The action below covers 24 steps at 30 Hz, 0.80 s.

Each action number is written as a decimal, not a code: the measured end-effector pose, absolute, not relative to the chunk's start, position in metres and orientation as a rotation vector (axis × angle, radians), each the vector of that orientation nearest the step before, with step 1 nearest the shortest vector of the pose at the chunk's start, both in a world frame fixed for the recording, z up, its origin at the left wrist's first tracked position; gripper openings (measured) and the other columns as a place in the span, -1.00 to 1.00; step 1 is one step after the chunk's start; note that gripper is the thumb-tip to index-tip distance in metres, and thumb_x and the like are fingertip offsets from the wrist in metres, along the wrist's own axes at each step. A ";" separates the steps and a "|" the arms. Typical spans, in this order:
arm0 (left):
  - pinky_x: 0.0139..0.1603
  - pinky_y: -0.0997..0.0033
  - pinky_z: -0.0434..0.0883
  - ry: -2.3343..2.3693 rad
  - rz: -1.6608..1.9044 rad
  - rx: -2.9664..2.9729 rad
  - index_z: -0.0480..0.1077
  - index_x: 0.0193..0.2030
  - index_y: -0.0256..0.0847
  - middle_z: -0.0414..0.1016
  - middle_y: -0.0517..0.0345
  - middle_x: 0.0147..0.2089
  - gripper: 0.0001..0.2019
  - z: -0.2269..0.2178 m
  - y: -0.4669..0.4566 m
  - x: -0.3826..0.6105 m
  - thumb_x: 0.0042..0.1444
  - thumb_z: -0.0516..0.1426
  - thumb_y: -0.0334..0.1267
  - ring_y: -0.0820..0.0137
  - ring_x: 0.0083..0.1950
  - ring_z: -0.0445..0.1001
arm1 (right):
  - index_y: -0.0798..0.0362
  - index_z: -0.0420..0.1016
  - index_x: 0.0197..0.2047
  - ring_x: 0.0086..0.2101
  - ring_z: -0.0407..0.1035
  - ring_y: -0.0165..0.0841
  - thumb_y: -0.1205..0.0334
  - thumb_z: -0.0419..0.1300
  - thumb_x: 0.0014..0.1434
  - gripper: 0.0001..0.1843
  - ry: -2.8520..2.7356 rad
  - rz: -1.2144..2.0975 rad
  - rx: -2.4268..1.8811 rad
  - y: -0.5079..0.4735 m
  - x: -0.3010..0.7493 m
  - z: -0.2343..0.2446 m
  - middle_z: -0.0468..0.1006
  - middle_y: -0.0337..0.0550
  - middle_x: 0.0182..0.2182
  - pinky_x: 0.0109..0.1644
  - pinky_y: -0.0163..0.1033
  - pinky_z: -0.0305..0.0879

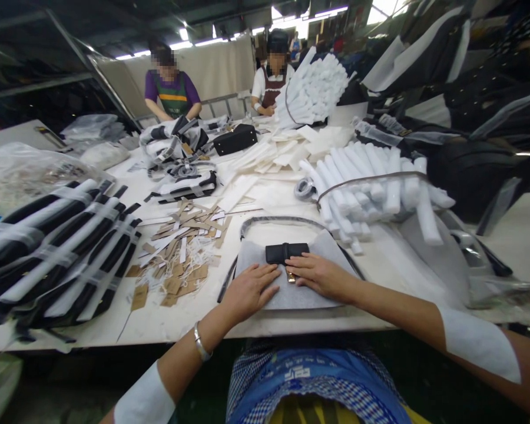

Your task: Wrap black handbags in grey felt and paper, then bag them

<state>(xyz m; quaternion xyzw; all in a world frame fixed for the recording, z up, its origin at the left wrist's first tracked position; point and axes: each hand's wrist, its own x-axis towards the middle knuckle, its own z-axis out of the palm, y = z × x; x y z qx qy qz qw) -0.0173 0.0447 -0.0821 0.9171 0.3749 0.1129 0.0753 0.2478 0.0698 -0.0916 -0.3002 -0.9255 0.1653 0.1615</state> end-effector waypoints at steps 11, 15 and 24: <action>0.35 0.13 0.29 0.796 0.409 2.876 0.18 0.35 -0.17 0.34 0.00 0.34 -0.57 -0.080 0.027 0.002 0.39 -0.08 -0.45 0.33 0.35 0.31 | 0.00 0.50 0.16 0.15 0.37 -0.18 0.24 0.12 0.35 -0.66 -2.584 0.449 -0.862 0.069 0.246 -0.099 0.48 -0.03 0.17 0.28 0.06 0.25; 0.34 0.19 0.32 0.763 0.437 2.819 0.25 0.30 -0.15 0.39 0.04 0.31 -0.59 -0.083 0.027 -0.002 0.38 -0.08 -0.47 0.37 0.29 0.38 | 0.02 0.52 0.14 0.16 0.36 -0.21 0.21 0.14 0.35 -0.66 -2.526 0.574 -0.859 0.070 0.250 -0.095 0.50 -0.02 0.16 0.29 0.01 0.23; 0.35 0.19 0.31 0.704 0.478 2.801 0.26 0.30 -0.21 0.38 -0.02 0.31 -0.61 -0.092 0.028 -0.006 0.41 -0.10 -0.42 0.34 0.31 0.36 | 0.01 0.61 -0.06 -0.11 0.47 -0.29 0.34 0.04 0.36 -0.70 -2.658 0.613 -0.836 0.079 0.239 -0.076 0.59 -0.05 -0.07 0.01 -0.19 0.36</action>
